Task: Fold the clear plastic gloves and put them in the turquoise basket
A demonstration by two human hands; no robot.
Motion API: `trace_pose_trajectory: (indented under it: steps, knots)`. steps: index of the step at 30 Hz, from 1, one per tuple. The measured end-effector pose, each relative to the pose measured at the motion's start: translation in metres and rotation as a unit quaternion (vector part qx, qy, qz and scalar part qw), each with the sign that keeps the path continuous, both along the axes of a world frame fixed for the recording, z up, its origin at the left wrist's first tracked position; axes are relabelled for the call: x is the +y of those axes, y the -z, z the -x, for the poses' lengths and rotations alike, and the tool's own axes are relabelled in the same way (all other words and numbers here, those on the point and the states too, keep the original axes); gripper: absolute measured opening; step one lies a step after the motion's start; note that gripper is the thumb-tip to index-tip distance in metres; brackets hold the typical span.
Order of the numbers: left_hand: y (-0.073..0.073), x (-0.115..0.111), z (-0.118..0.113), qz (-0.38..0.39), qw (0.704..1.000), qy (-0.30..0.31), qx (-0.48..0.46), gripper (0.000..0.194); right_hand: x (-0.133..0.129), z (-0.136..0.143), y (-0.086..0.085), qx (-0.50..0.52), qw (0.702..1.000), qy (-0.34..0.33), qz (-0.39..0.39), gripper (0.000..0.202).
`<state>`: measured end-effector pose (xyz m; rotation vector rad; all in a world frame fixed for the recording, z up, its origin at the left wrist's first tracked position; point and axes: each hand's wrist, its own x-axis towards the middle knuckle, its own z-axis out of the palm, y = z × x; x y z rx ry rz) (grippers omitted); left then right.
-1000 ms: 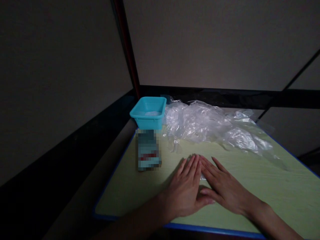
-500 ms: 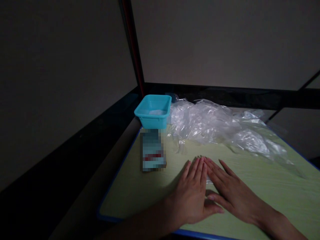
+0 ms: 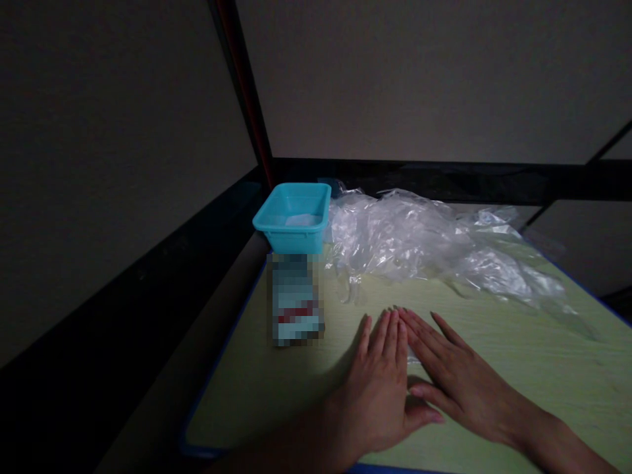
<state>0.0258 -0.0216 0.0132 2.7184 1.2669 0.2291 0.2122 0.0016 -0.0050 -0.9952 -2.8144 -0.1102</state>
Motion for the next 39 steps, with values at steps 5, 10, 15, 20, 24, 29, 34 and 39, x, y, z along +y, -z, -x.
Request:
trace_pose_trajectory:
  steps: [5, 10, 15, 20, 24, 29, 34, 39]
  knots:
    - [0.003, 0.0, 0.001, -0.003, 1.0, -0.006, -0.008, 0.089, -0.001, -0.001, 0.003, -0.002, 1.0, 0.015, 0.0, 0.079]
    - [0.009, 0.0, 0.0, -0.018, 1.0, -0.011, -0.012, 0.088, -0.001, 0.0, 0.004, -0.011, 1.0, 0.026, -0.011, 0.078]
    - [0.012, 0.0, 0.001, -0.02, 1.0, -0.009, -0.013, 0.089, -0.002, 0.001, 0.002, 0.0, 0.999, 0.032, -0.011, 0.077]
    - [0.012, 0.001, 0.0, -0.019, 1.0, -0.009, -0.003, 0.09, -0.003, 0.002, 0.001, 0.004, 1.0, 0.029, -0.006, 0.076]
    - [0.011, 0.001, 0.0, -0.024, 1.0, -0.008, 0.002, 0.09, -0.002, 0.002, 0.001, 0.022, 0.999, 0.025, -0.004, 0.076]
    - [0.012, 0.001, 0.001, -0.024, 1.0, -0.006, -0.004, 0.089, -0.002, 0.002, 0.001, 0.028, 0.999, 0.031, -0.002, 0.076]
    - [0.013, 0.001, 0.0, -0.027, 1.0, -0.011, -0.008, 0.086, -0.004, 0.003, 0.001, 0.013, 0.999, 0.045, -0.005, 0.074]
    - [0.012, 0.001, 0.0, -0.029, 0.999, -0.013, -0.001, 0.085, -0.004, 0.003, 0.002, 0.014, 0.999, 0.049, -0.005, 0.075]
